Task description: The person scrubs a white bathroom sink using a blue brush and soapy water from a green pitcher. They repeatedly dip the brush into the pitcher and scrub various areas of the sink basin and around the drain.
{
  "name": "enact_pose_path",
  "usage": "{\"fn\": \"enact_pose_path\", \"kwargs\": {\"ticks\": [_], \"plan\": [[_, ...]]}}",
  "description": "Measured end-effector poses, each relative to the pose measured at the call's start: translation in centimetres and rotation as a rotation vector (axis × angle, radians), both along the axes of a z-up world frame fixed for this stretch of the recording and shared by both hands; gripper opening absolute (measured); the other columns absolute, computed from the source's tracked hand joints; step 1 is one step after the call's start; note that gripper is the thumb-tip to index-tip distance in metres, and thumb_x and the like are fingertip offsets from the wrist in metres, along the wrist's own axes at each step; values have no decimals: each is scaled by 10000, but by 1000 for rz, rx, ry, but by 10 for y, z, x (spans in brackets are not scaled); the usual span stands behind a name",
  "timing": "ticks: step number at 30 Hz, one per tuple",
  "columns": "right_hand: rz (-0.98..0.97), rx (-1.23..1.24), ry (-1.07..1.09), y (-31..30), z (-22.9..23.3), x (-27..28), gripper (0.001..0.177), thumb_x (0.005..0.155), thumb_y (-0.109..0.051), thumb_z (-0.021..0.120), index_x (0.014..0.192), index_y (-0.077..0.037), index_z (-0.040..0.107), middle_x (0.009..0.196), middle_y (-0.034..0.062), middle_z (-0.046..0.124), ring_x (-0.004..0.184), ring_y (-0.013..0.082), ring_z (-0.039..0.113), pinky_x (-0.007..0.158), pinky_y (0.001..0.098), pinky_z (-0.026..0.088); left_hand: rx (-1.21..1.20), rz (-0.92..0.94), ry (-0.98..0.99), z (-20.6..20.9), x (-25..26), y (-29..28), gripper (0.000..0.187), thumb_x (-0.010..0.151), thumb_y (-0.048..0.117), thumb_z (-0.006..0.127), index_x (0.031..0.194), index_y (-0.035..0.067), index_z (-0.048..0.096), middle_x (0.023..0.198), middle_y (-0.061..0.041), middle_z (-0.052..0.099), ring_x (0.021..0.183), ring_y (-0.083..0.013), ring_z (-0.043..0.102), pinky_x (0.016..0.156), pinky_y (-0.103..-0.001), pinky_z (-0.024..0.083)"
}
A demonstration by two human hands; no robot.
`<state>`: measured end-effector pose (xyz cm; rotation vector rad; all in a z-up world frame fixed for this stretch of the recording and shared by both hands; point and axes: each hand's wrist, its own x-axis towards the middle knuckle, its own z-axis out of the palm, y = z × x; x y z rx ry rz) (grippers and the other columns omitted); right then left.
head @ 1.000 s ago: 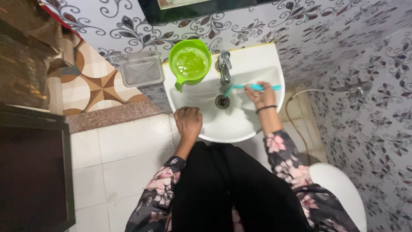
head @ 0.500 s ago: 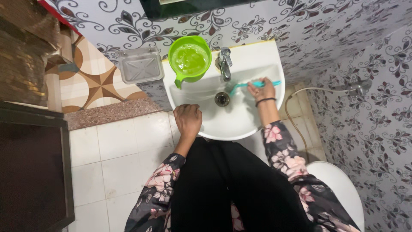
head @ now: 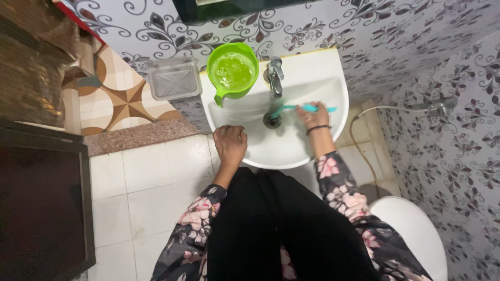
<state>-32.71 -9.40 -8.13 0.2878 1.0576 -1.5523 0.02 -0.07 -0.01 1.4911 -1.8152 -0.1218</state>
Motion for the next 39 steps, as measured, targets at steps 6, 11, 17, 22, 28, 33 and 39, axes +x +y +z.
{"fn": "enact_pose_path", "kwargs": {"ticks": [6,11,17,22,28,33,39], "plan": [[-36,-147,-198,4,34,-65,222,833,-219,621,977,-137,472,1161,201,525,990,453,652,911,644,584,1,4,12,2,1,3,89,865,126,670,882,84,747,911,-70,740,1029,-284,651,1028,-440,410],[-162,-97,235,3,54,-114,242,893,-302,567,1036,-111,527,1146,293,587,951,486,733,755,510,639,3,4,4,0,-1,-2,101,859,138,668,884,90,754,906,-73,740,1016,-285,652,1016,-452,406],[23,-7,6,-5,33,-39,237,840,-185,611,1034,-106,501,1118,312,556,936,547,695,824,557,558,25,-2,-34,-1,0,0,111,853,145,671,898,86,754,902,-73,741,1017,-298,652,1022,-466,403],[-270,-146,256,7,91,-112,238,896,-254,620,1000,-71,506,1067,205,580,893,414,750,830,515,608,10,10,-20,-3,-1,-1,105,862,151,665,889,93,749,920,-68,746,1035,-297,648,1026,-463,401],[-112,-254,663,15,45,-34,223,1016,-206,668,1050,1,592,981,163,540,771,329,617,631,441,563,64,-5,-8,-8,0,-1,121,878,154,658,919,100,759,939,-72,741,1062,-280,635,1044,-474,395],[176,-197,266,25,21,10,255,1016,-281,515,1124,-51,527,1063,279,662,930,447,759,718,438,627,96,17,53,-18,-1,1,126,872,167,671,943,110,758,981,-70,731,1113,-311,598,1051,-477,382],[205,-231,131,13,31,3,238,1060,-270,472,1153,-54,443,1149,448,615,1003,500,728,764,428,624,63,98,59,-21,-4,2,205,876,133,650,1072,150,707,1138,-15,691,1242,-275,568,1118,-474,369]]}}
